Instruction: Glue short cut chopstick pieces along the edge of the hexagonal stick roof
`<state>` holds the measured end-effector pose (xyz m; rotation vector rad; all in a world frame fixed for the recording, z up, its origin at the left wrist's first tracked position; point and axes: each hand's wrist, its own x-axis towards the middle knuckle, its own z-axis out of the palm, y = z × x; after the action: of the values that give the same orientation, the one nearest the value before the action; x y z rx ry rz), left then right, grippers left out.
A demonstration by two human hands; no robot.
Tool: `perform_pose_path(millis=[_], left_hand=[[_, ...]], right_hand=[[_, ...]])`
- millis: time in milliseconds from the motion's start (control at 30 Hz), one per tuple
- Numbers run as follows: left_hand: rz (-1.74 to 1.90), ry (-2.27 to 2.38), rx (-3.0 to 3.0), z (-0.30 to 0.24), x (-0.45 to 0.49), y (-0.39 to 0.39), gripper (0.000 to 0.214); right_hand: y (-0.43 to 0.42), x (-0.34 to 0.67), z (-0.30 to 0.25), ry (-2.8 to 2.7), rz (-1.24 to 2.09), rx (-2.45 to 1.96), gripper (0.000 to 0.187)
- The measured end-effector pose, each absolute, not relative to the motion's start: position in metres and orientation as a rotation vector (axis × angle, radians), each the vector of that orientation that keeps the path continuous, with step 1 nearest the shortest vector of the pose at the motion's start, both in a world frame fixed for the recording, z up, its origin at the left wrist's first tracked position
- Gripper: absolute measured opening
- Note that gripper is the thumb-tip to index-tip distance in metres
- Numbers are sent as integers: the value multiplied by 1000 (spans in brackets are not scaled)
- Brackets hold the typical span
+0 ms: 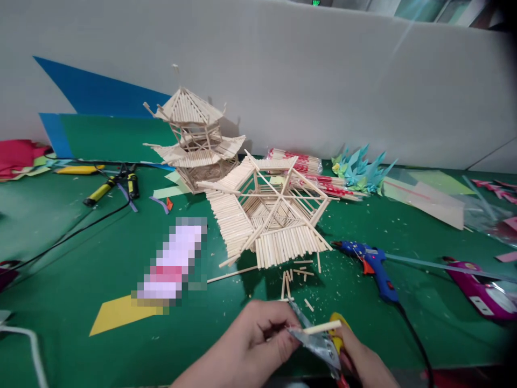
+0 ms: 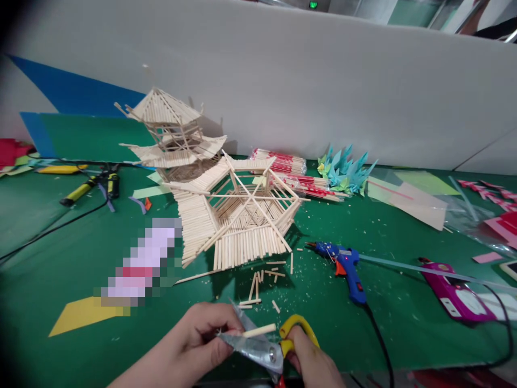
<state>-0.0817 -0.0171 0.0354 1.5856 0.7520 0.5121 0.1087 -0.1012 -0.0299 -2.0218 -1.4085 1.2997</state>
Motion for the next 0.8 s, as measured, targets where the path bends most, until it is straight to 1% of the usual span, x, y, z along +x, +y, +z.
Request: perform_pose_path(millis=[67, 200, 267, 433, 500, 567, 667, 733, 800], left_hand=[[529, 788, 1586, 35, -79, -20, 19], [762, 880, 1936, 23, -72, -27, 20], [818, 808, 1999, 21, -73, -26, 21], [508, 737, 1636, 32, -80, -14, 23], [485, 730, 1543, 32, -79, -13, 23], [554, 770, 1599, 27, -74, -18, 23], [770, 861, 1866, 14, -69, -27, 22], [852, 842, 1959, 9, -69, -30, 23], [813, 766, 1889, 9, -72, -28, 23]], right_hand=[[-101, 107, -30, -1383, 1318, -2021, 18], [-100, 108, -29, -1379, 1295, -2003, 13], [-100, 110, -28, -1391, 1279, -1996, 16], [-100, 109, -26, -1399, 1277, -1961, 26], [-100, 108, -24, -1389, 1285, -1946, 24], [-99, 108, -20, -1381, 1288, -1951, 22], [-98, 109, -15, -1393, 1285, -1981, 24], [-97, 111, -12, -1412, 1275, -1995, 28], [-97, 112, -11, -1430, 1267, -1995, 35]])
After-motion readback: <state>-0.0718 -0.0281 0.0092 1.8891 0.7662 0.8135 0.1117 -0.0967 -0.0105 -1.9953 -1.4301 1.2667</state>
